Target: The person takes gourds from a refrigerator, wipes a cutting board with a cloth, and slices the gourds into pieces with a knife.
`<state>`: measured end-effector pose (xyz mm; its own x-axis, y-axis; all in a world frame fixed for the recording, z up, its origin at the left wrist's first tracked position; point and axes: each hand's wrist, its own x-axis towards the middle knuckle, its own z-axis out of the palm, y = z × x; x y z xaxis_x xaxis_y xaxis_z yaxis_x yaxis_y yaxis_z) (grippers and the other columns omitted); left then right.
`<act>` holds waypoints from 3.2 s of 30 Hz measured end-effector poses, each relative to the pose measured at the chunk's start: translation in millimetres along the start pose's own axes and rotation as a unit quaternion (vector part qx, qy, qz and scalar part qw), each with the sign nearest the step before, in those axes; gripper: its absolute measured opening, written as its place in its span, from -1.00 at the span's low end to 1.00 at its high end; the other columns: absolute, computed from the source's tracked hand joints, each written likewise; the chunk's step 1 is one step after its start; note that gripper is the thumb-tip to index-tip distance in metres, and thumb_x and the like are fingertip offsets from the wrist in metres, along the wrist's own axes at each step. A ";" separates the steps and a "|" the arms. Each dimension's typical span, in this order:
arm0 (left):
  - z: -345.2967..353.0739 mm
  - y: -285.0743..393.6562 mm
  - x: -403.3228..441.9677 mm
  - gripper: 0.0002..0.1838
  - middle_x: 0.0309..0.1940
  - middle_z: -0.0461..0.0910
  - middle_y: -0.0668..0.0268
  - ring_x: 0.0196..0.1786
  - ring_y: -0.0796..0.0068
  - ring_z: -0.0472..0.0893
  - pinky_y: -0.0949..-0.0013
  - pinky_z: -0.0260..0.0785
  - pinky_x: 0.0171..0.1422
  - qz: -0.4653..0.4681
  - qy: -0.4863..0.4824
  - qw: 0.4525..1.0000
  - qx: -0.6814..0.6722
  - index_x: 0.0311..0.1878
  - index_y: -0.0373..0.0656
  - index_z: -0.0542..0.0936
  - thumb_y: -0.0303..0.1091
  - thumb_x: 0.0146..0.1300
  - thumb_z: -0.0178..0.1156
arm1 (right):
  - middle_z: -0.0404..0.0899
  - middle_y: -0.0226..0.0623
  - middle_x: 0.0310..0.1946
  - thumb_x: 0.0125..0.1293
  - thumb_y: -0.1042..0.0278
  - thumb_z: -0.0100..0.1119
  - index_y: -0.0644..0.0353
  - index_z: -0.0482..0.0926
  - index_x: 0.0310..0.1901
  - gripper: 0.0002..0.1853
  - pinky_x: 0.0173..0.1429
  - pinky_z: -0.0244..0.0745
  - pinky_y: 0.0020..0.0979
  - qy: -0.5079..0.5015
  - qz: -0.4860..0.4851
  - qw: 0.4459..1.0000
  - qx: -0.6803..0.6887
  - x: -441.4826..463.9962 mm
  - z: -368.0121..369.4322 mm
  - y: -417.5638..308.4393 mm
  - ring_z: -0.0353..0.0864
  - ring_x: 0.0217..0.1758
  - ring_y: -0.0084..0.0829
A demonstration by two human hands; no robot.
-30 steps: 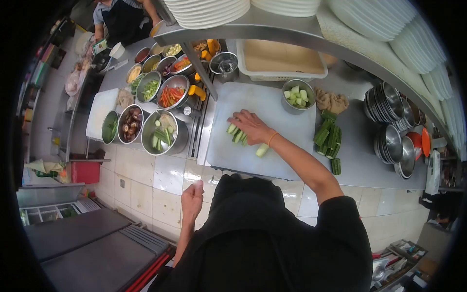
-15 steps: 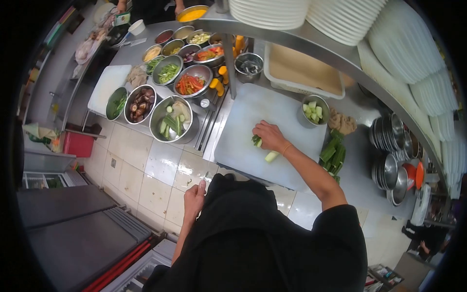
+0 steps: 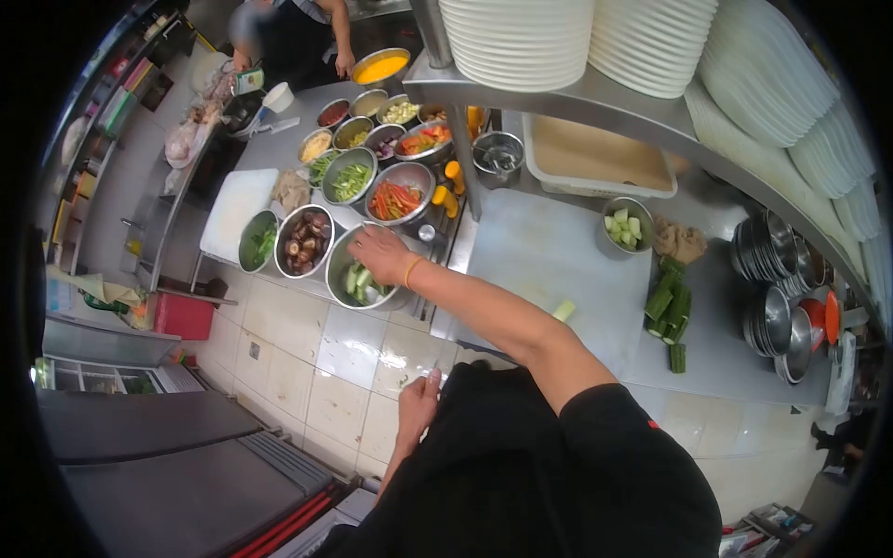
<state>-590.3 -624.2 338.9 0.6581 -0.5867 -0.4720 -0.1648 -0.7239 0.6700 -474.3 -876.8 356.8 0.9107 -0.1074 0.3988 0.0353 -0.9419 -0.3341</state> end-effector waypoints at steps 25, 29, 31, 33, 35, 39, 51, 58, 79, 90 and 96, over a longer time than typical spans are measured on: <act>15.5 30.3 46.3 -0.24 -0.24 0.64 -0.23 -0.04 -0.25 0.61 -0.04 0.40 0.08 0.023 -0.171 0.980 0.095 -0.26 -0.32 0.63 0.34 0.44 -0.11 | 0.54 -0.20 -0.07 0.07 0.54 0.34 0.19 0.57 -0.06 -0.65 0.16 0.45 -0.19 0.082 0.360 0.923 0.112 -325.0 -123.2 32.1 0.49 0.05 -0.10; 22.0 33.8 39.9 -0.23 -0.20 0.64 -0.22 0.00 -0.24 0.60 -0.05 0.40 0.12 0.032 -0.149 0.982 0.110 -0.23 -0.30 0.64 0.36 0.44 -0.13 | 0.53 -0.22 -0.08 0.08 0.54 0.35 0.17 0.57 -0.06 -0.66 0.15 0.45 -0.18 0.149 0.397 0.904 0.058 -310.6 -107.6 37.8 0.48 0.05 -0.09; 22.2 41.9 33.2 -0.23 -0.18 0.65 -0.22 0.01 -0.25 0.60 -0.05 0.40 0.13 0.036 -0.133 0.982 0.128 -0.21 -0.29 0.65 0.36 0.44 -0.14 | 0.54 -0.23 -0.07 0.07 0.54 0.36 0.15 0.58 -0.07 -0.65 0.16 0.45 -0.19 0.156 0.416 0.894 0.051 -311.5 -94.3 45.2 0.48 0.07 -0.09; 23.5 49.4 26.8 -0.23 -0.17 0.65 -0.21 0.02 -0.25 0.60 -0.06 0.40 0.14 0.033 -0.121 0.981 0.151 -0.20 -0.29 0.64 0.35 0.44 -0.14 | 0.55 -0.23 -0.05 0.05 0.55 0.36 0.14 0.58 -0.06 -0.64 0.18 0.45 -0.21 0.152 0.431 0.887 0.058 -319.0 -85.0 47.3 0.47 0.11 -0.09; 29.1 42.0 28.3 -0.23 -0.18 0.65 -0.21 0.02 -0.26 0.60 -0.08 0.40 0.14 0.043 -0.105 0.981 0.156 -0.20 -0.30 0.64 0.35 0.45 -0.15 | 0.54 -0.22 -0.06 0.05 0.55 0.39 0.14 0.58 -0.05 -0.62 0.17 0.45 -0.18 0.159 0.425 0.889 0.060 -328.5 -81.8 46.6 0.47 0.09 -0.08; 37.0 36.2 28.8 -0.25 -0.19 0.65 -0.23 0.00 -0.26 0.60 -0.10 0.39 0.12 0.049 -0.077 0.984 0.155 -0.23 -0.31 0.63 0.33 0.45 -0.12 | 0.55 -0.21 -0.03 0.05 0.57 0.39 0.14 0.58 -0.04 -0.61 0.18 0.45 -0.17 0.171 0.412 0.893 0.064 -338.3 -85.4 40.8 0.47 0.09 -0.08; 23.6 58.2 18.5 -0.27 -0.25 0.65 -0.24 -0.05 -0.28 0.61 -0.08 0.41 0.09 0.033 -0.083 0.985 0.147 -0.28 -0.33 0.63 0.30 0.43 -0.06 | 0.60 -0.27 -0.03 0.03 0.66 0.32 0.14 0.59 -0.05 -0.60 0.16 0.48 -0.20 0.142 0.392 0.901 0.117 -328.9 -100.5 51.7 0.48 0.10 -0.11; 27.2 52.3 19.0 -0.26 -0.20 0.65 -0.24 0.00 -0.28 0.61 -0.08 0.40 0.13 0.032 -0.089 0.985 0.143 -0.22 -0.33 0.66 0.29 0.44 -0.09 | 0.64 -0.36 -0.02 0.01 0.63 0.41 0.08 0.63 -0.01 -0.55 0.08 0.50 -0.31 0.185 0.424 0.873 0.157 -343.1 -77.3 62.5 0.53 0.07 -0.30; 35.0 36.0 23.1 -0.27 -0.21 0.63 -0.27 -0.02 -0.30 0.60 -0.11 0.39 0.11 0.048 -0.081 0.985 0.146 -0.22 -0.37 0.64 0.24 0.48 -0.12 | 0.60 -0.27 0.00 0.09 0.57 0.38 0.11 0.62 0.00 -0.61 0.13 0.55 -0.23 0.221 0.402 0.871 0.177 -355.9 -59.1 78.5 0.52 0.09 -0.19; 19.1 43.0 6.3 -0.24 -0.53 0.60 0.03 -0.39 0.18 0.61 0.16 0.42 -0.21 0.111 -0.114 0.974 0.162 -0.31 -0.42 0.65 0.25 0.49 -0.09 | 0.55 -0.37 0.01 0.15 0.64 0.33 0.09 0.58 -0.02 -0.63 0.02 0.52 -0.36 0.215 0.411 0.859 0.217 -342.8 -81.3 60.3 0.52 0.02 -0.32; 18.2 52.2 11.5 -0.22 -0.54 0.60 -0.04 -0.39 0.04 0.63 0.08 0.43 -0.19 0.130 -0.109 0.964 0.204 -0.36 -0.43 0.63 0.25 0.50 -0.11 | 0.54 -0.39 0.06 0.16 0.65 0.30 0.08 0.58 -0.02 -0.64 0.02 0.51 -0.35 0.200 0.406 0.871 0.190 -341.6 -81.1 60.0 0.50 0.08 -0.30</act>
<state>-604.7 -675.3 358.0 0.3926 -0.7976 -0.4579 -0.6072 -0.5987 0.5223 -816.6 -922.4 269.8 0.4860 -0.8627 0.1395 -0.3506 -0.3387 -0.8731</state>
